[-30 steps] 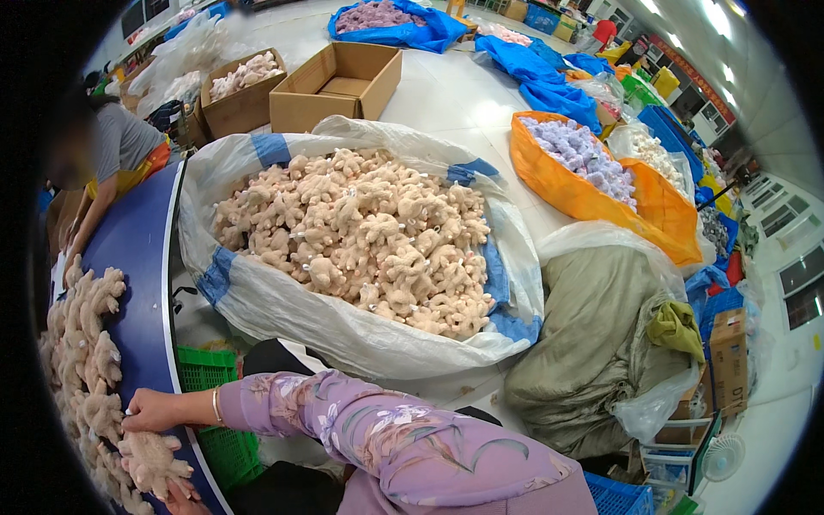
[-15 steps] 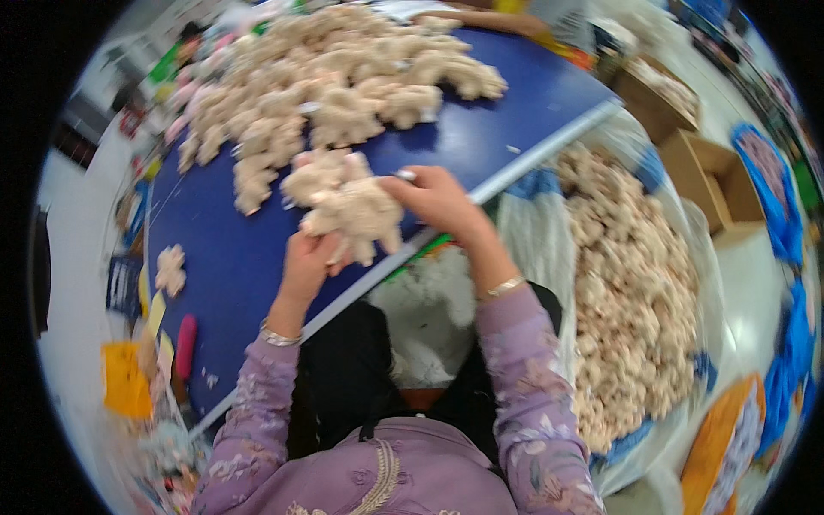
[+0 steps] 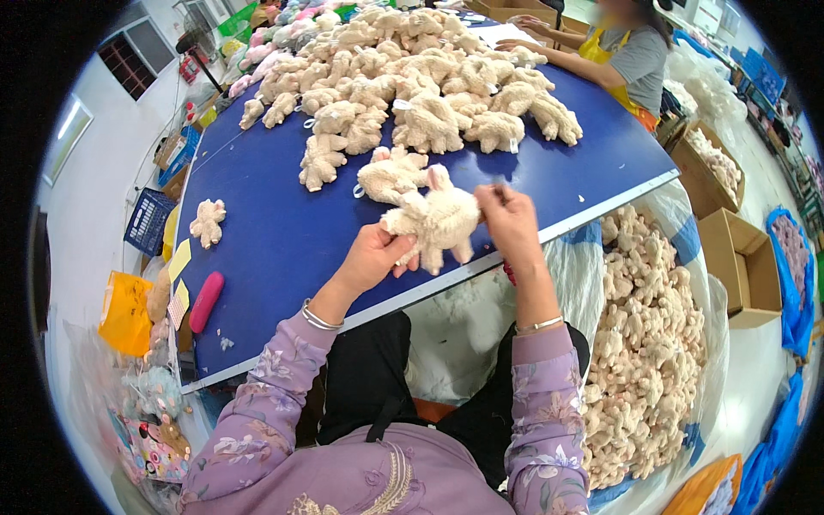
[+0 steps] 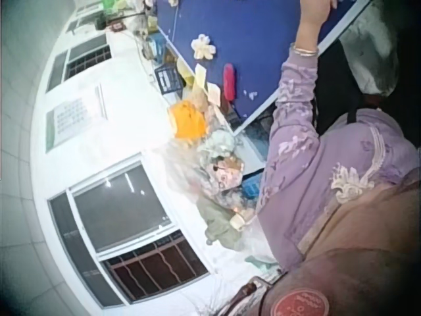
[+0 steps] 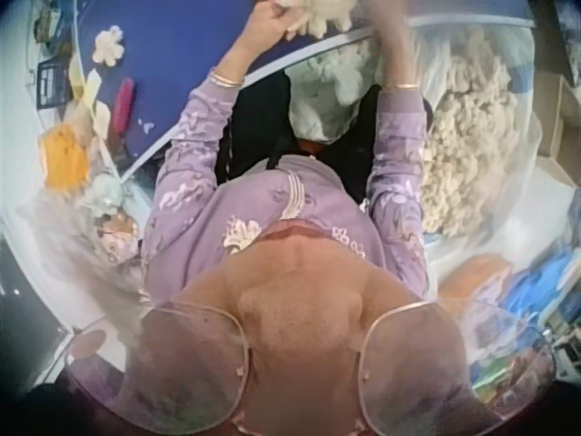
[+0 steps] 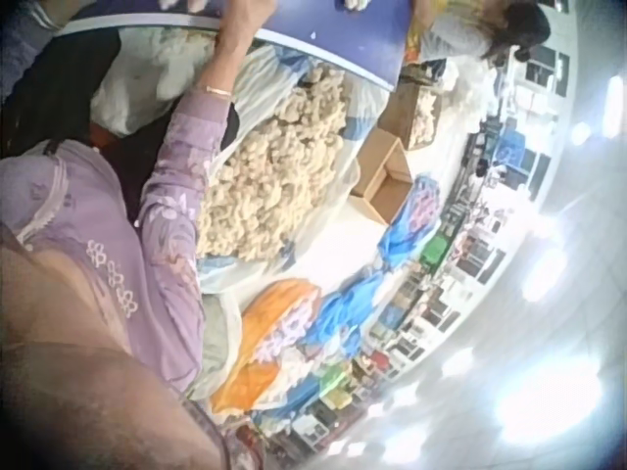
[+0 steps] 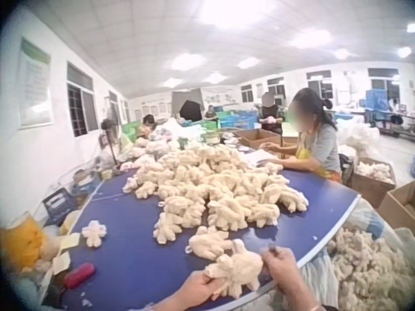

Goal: The person repeatedly picks up small beige stuffed animals from a blue table, uses scissors to trim loose threads or tags, and places the finished items into a large white sack. The process is continuous and repetitive throughout the clip.

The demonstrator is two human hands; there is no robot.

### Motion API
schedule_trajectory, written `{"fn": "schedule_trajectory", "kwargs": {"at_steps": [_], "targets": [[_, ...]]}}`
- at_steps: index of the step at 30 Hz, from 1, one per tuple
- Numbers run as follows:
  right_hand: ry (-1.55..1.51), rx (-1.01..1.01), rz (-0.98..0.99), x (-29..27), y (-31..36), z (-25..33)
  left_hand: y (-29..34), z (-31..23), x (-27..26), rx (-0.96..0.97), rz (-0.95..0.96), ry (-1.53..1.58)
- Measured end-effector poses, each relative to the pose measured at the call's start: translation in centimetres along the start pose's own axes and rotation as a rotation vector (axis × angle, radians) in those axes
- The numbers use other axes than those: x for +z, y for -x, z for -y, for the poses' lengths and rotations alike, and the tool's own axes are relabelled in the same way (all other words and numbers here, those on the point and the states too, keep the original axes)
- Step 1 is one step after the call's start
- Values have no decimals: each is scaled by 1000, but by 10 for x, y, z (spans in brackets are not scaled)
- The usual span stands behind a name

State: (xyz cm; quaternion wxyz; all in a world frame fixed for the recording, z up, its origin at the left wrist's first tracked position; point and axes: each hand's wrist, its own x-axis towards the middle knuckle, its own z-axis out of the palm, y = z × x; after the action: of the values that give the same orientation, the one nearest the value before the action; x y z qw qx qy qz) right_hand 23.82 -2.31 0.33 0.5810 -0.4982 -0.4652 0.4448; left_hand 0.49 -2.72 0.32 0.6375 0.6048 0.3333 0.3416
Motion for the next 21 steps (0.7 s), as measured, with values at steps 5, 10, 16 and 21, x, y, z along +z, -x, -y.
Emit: {"fn": "schedule_trajectory", "kwargs": {"at_steps": [5, 10, 16, 21], "targets": [[-242, -65, -289, -34, -11, 9, -6, 0, 2, 150, 6, -89], [-976, -438, -46, -97, -4, 37, -28, -20, -42, 610, -497, -888], [-450, -80, -123, -36, -17, 26, -43, 2, -58, 463, -472, -1068], [-14, 195, 10, 18, -5, 22, -33, -3, -38, 616, -316, -790]]}}
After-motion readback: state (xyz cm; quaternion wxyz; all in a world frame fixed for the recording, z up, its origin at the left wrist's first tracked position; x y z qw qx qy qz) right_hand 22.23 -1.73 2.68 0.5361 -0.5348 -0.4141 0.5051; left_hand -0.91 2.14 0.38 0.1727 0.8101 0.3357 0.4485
